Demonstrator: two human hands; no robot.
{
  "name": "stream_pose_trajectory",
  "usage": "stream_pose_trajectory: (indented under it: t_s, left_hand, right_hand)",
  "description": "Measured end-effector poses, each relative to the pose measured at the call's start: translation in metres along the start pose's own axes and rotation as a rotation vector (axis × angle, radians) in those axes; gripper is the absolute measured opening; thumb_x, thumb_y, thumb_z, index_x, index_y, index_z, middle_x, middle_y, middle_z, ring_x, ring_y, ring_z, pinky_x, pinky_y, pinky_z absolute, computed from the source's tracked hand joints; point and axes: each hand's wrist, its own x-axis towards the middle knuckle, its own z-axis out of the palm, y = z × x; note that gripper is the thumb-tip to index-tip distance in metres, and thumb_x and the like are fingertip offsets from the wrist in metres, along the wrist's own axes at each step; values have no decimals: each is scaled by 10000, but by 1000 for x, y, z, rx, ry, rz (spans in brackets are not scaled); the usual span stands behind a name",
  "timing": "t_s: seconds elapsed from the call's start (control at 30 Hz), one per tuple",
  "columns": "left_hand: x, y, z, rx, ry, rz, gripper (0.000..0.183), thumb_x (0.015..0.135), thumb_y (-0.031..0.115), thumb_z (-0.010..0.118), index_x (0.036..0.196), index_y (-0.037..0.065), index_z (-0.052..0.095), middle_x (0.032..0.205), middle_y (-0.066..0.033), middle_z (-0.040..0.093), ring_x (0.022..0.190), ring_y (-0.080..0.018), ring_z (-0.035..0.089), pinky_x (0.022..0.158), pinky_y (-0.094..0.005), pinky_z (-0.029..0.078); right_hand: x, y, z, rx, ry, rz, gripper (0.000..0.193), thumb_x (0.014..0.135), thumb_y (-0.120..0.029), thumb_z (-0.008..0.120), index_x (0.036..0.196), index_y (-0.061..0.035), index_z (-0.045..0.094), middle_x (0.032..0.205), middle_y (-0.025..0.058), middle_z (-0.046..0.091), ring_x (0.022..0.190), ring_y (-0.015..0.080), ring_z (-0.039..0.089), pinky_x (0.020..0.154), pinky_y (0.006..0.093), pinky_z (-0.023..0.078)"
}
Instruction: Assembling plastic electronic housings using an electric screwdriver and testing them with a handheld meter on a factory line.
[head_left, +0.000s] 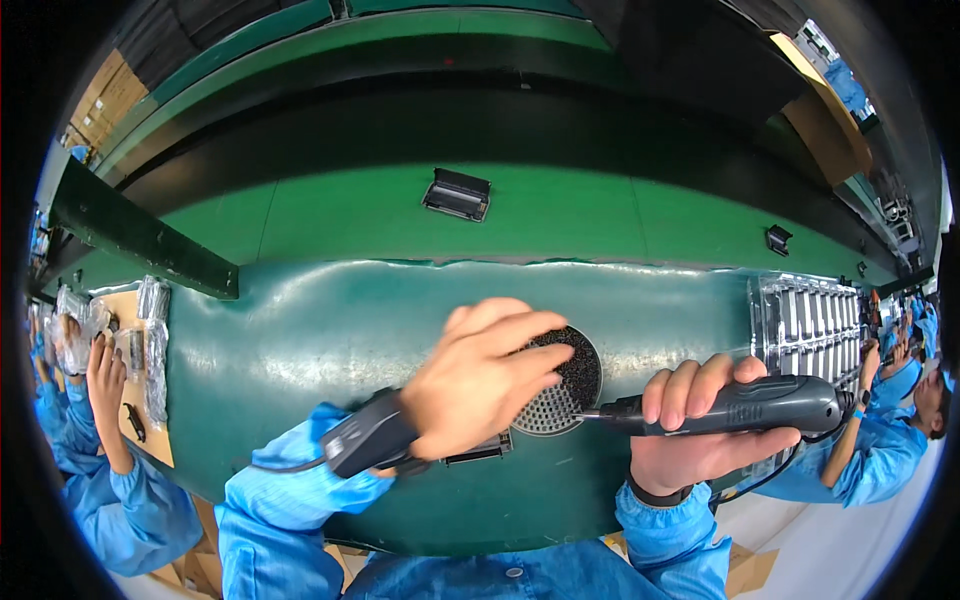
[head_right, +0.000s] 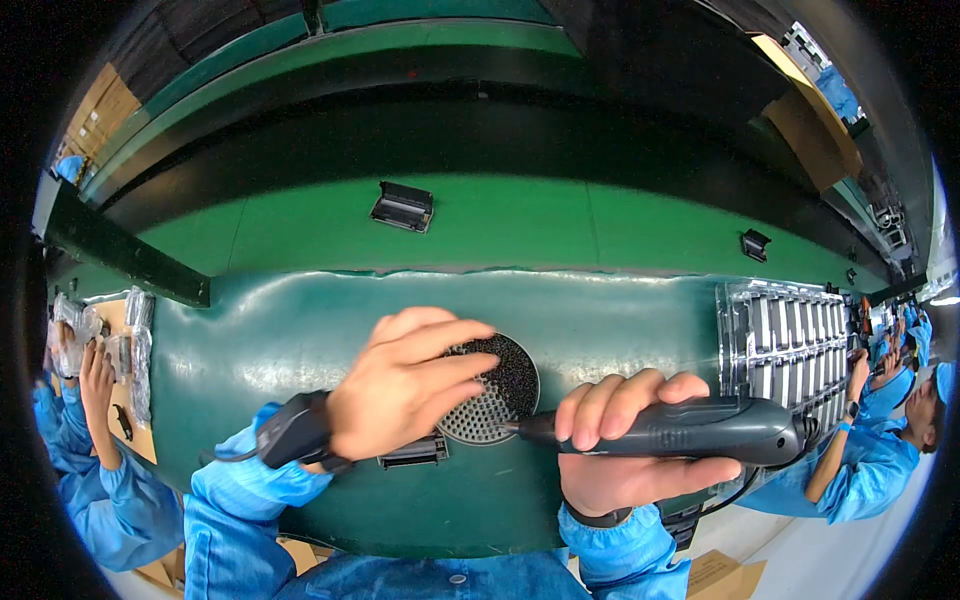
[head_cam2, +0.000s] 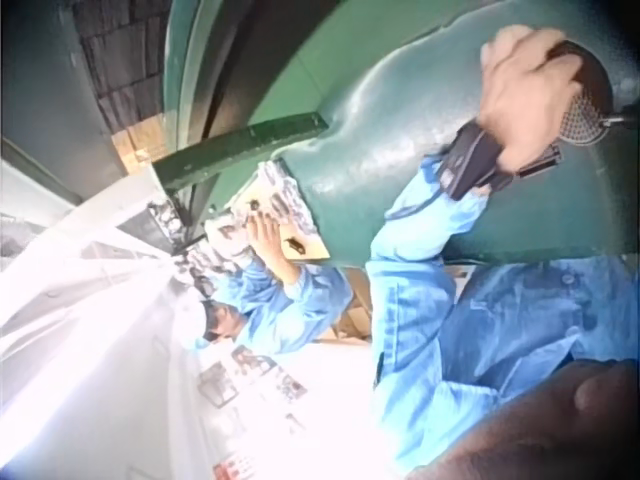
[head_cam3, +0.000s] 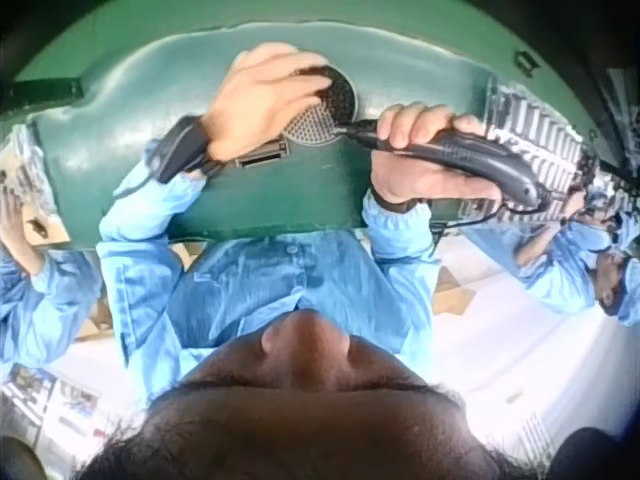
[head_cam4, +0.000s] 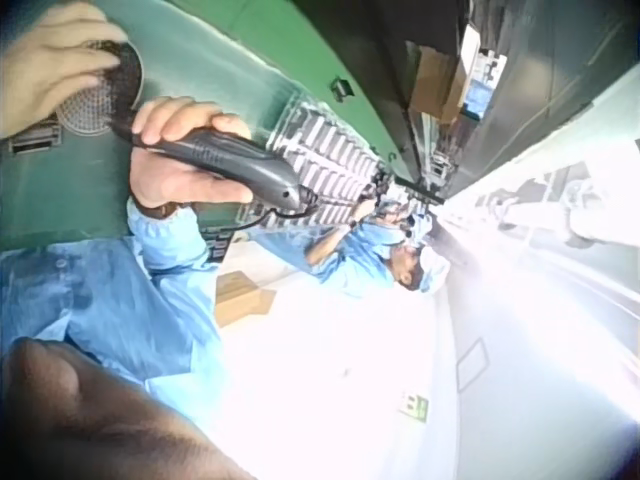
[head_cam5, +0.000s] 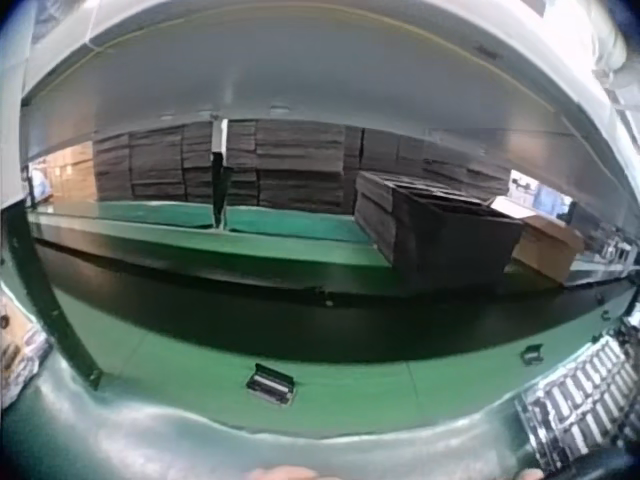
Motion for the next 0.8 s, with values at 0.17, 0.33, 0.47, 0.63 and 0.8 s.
stream_pose_trajectory:
  t_s: [0.17,0.33,0.47,0.63,0.8]
  left_hand:
    - [-65,-2,-37,26,-44,-64,317,799,142,865,1100,70,794,1274,-109,697,1104,-340,649,948,-441,531]
    - [-106,-9,-34,77,-154,-92,334,796,169,847,1123,126,796,1288,-83,668,1141,-282,624,884,-385,517]
    - [-120,-27,-28,147,-114,-89,312,772,156,853,1080,135,810,1239,-80,683,1112,-268,634,838,-382,513]
    - [-132,-46,-25,154,-54,-98,337,725,143,889,1052,130,812,1213,-79,695,1086,-274,636,803,-393,507]
    - [-141,-55,-25,144,-38,-88,308,735,149,881,1034,129,812,1206,-82,697,1086,-279,633,795,-395,503]
  right_hand:
    - [-6,13,-4,-44,-211,52,813,922,-842,498,1262,-104,474,878,134,616,654,276,624,584,456,531]
    - [-22,40,13,-61,-310,2,789,940,-759,583,1257,-50,448,915,185,617,689,299,622,617,475,531]
    - [-33,67,14,-123,-363,-15,777,957,-741,577,1251,-34,448,911,190,617,684,298,620,605,466,532]
    - [-37,91,16,-187,-322,47,717,961,-716,604,1238,-70,463,876,150,610,671,277,633,578,445,542]
    - [-43,101,14,-155,-356,34,755,956,-724,597,1230,-36,449,898,187,614,648,297,622,568,458,535]
